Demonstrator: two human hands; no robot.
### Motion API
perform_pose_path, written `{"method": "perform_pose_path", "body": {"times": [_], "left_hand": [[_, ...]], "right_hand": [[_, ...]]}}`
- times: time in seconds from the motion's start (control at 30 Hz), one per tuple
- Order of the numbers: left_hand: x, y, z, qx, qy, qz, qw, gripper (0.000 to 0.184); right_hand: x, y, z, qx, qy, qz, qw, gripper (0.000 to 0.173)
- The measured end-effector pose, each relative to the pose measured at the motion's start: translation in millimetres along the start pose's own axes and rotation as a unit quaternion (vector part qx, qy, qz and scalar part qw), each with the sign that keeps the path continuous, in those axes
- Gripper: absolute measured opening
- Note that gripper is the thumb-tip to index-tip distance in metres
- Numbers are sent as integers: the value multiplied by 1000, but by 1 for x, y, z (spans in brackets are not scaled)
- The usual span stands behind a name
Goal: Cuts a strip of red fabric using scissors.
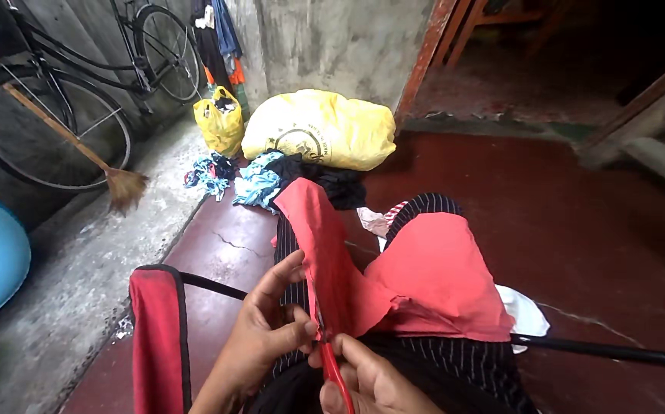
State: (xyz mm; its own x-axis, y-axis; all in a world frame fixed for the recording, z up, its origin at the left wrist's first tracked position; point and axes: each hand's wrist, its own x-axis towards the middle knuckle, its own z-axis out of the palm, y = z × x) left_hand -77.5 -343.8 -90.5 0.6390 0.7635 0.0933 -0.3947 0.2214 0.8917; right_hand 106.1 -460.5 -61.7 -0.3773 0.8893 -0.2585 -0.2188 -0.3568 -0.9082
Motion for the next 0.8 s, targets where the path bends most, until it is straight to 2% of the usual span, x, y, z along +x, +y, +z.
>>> {"method": "perform_pose_path", "body": {"times": [0.3, 0.47, 0.63, 0.8], "left_hand": [[-1, -5, 2, 10, -11, 0, 1000, 86], [0, -5, 5, 17, -10, -2, 1000, 90], [-1, -5, 7, 27, -6, -2, 1000, 95], [-1, -6, 8, 36, -6, -5, 999, 99]], "right_hand": [[4, 5, -8, 54, -38, -30, 997, 34], [3, 4, -10, 45, -25, -29, 998, 31], [2, 3, -5, 23, 22, -13, 999, 27], [3, 4, -10, 52, -5, -12, 999, 29]]}}
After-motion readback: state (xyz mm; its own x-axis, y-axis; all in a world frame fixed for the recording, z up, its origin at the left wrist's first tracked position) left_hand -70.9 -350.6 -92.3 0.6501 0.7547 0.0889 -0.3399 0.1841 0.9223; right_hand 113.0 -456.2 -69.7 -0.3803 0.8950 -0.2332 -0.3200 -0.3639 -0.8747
